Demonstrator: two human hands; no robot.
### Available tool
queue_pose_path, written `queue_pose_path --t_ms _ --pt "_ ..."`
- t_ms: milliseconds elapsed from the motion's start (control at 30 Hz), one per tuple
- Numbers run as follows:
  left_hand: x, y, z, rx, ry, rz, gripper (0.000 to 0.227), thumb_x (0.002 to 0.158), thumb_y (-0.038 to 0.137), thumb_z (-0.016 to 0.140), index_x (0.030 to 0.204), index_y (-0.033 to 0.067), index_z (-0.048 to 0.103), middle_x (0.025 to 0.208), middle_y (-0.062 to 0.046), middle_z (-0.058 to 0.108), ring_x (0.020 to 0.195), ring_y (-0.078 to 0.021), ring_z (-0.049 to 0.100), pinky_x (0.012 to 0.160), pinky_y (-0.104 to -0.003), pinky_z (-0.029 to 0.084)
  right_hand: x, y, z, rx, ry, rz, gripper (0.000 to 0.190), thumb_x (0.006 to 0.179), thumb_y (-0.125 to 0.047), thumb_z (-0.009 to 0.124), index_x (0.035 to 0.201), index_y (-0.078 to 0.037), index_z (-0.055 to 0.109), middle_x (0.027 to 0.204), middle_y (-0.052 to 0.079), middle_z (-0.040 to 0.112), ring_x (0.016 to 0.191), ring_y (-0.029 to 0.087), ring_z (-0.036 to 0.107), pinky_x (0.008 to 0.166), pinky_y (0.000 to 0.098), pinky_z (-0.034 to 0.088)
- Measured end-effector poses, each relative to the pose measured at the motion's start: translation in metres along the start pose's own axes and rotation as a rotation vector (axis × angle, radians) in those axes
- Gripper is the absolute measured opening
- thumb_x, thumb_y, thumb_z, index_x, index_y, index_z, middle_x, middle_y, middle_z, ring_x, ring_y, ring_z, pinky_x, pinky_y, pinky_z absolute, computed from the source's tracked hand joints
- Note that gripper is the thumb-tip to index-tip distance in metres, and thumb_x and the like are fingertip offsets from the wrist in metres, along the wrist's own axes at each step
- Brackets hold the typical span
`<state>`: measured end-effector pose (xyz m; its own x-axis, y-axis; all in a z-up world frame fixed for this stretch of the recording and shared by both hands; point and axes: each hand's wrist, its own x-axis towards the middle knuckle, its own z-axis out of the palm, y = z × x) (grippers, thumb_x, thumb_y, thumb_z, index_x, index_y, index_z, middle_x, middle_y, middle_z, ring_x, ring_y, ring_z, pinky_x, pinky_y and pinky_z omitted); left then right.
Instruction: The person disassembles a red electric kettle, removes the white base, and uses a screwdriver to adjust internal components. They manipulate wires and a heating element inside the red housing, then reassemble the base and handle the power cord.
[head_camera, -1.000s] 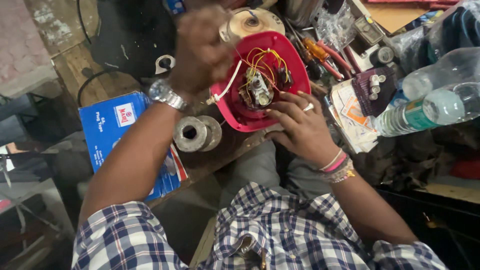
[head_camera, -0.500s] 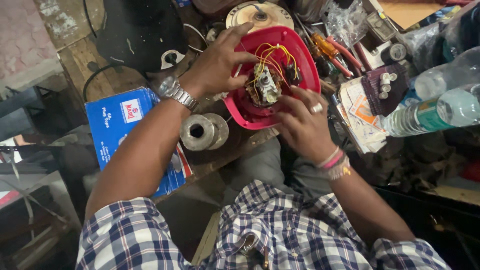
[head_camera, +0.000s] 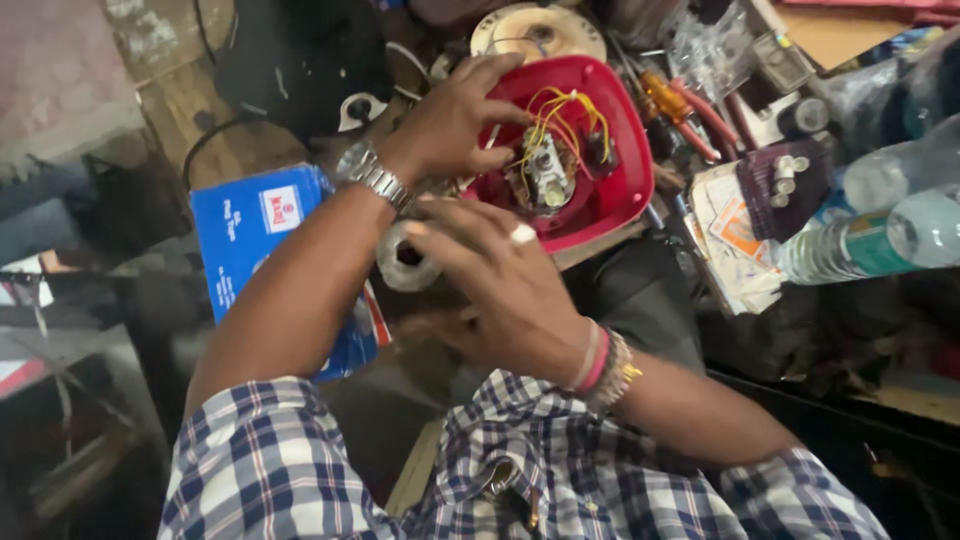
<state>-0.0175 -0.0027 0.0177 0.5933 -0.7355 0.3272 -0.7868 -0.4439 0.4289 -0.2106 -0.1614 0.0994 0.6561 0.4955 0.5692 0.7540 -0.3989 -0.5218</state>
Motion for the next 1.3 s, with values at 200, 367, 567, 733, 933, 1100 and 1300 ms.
queue_pose_path --t_ms 200,367,567,733,933,1100,1300 --pt "-0.003 -0.003 0.005 -0.002 0.006 0.003 0.044 0.075 0.026 0.088 0.117 0.0150 0.079 0.157 -0.023 0.044 0.146 -0.0416 0.039 0.119 -0.048 0.038 0.003 0.002 0.015 -0.071 -0.002 0.002 0.074 0.079 -0.021 0.081 0.146 -0.019 0.050 0.142 0.009 0.060 0.137 0.031 0.058 0.116 0.0479 0.045" --pt "-0.003 -0.006 0.003 -0.003 0.018 0.020 0.045 0.075 0.025 0.088 0.118 0.0147 0.080 0.157 -0.023 0.043 0.146 -0.0418 0.039 0.120 -0.048 0.038 -0.070 0.000 -0.017 0.194 0.085 -0.034 0.073 0.085 -0.020 0.086 0.145 -0.011 0.046 0.132 0.014 0.063 0.124 0.032 0.059 0.103 0.0440 0.048" --pt "-0.001 0.002 0.002 0.005 0.007 -0.009 0.044 0.076 0.024 0.087 0.118 0.0132 0.078 0.158 -0.023 0.043 0.147 -0.0414 0.039 0.120 -0.048 0.038 -0.203 0.052 0.020 0.796 -0.080 1.426 0.068 0.082 -0.007 0.074 0.145 -0.011 0.050 0.115 0.009 0.070 0.081 0.032 0.068 0.071 0.0419 0.057" --pt "-0.005 0.002 0.000 0.024 -0.017 -0.013 0.043 0.081 0.024 0.087 0.121 0.0116 0.078 0.161 -0.024 0.041 0.149 -0.0429 0.036 0.122 -0.050 0.035 -0.293 0.169 0.096 1.109 0.545 1.707 0.055 0.091 -0.010 0.060 0.143 -0.009 0.043 0.106 0.009 0.065 0.091 0.022 0.066 0.078 0.0457 0.064" --pt "-0.002 -0.001 0.000 0.055 -0.031 0.027 0.044 0.079 0.025 0.085 0.121 0.0123 0.078 0.161 -0.024 0.041 0.150 -0.0426 0.037 0.124 -0.049 0.037 -0.308 0.247 0.174 0.535 0.284 1.646 0.057 0.088 -0.006 0.064 0.142 -0.011 0.047 0.108 0.011 0.067 0.091 0.024 0.066 0.078 0.0413 0.060" --pt "0.002 0.002 0.002 0.083 -0.037 -0.008 0.046 0.072 0.027 0.084 0.116 0.0138 0.078 0.155 -0.026 0.042 0.143 -0.0453 0.038 0.114 -0.053 0.038 -0.303 0.290 0.197 0.337 0.037 1.640 0.055 0.088 -0.006 0.064 0.140 -0.011 0.049 0.108 0.011 0.068 0.091 0.024 0.067 0.079 0.0408 0.060" --pt "0.004 0.008 0.002 0.096 -0.037 -0.017 0.041 0.072 0.025 0.082 0.112 0.0137 0.077 0.155 -0.023 0.041 0.144 -0.0413 0.039 0.113 -0.051 0.043 -0.268 0.340 0.221 0.266 -0.177 1.545 0.052 0.088 -0.006 0.064 0.138 -0.010 0.052 0.109 0.012 0.069 0.093 0.025 0.068 0.080 0.0402 0.059"
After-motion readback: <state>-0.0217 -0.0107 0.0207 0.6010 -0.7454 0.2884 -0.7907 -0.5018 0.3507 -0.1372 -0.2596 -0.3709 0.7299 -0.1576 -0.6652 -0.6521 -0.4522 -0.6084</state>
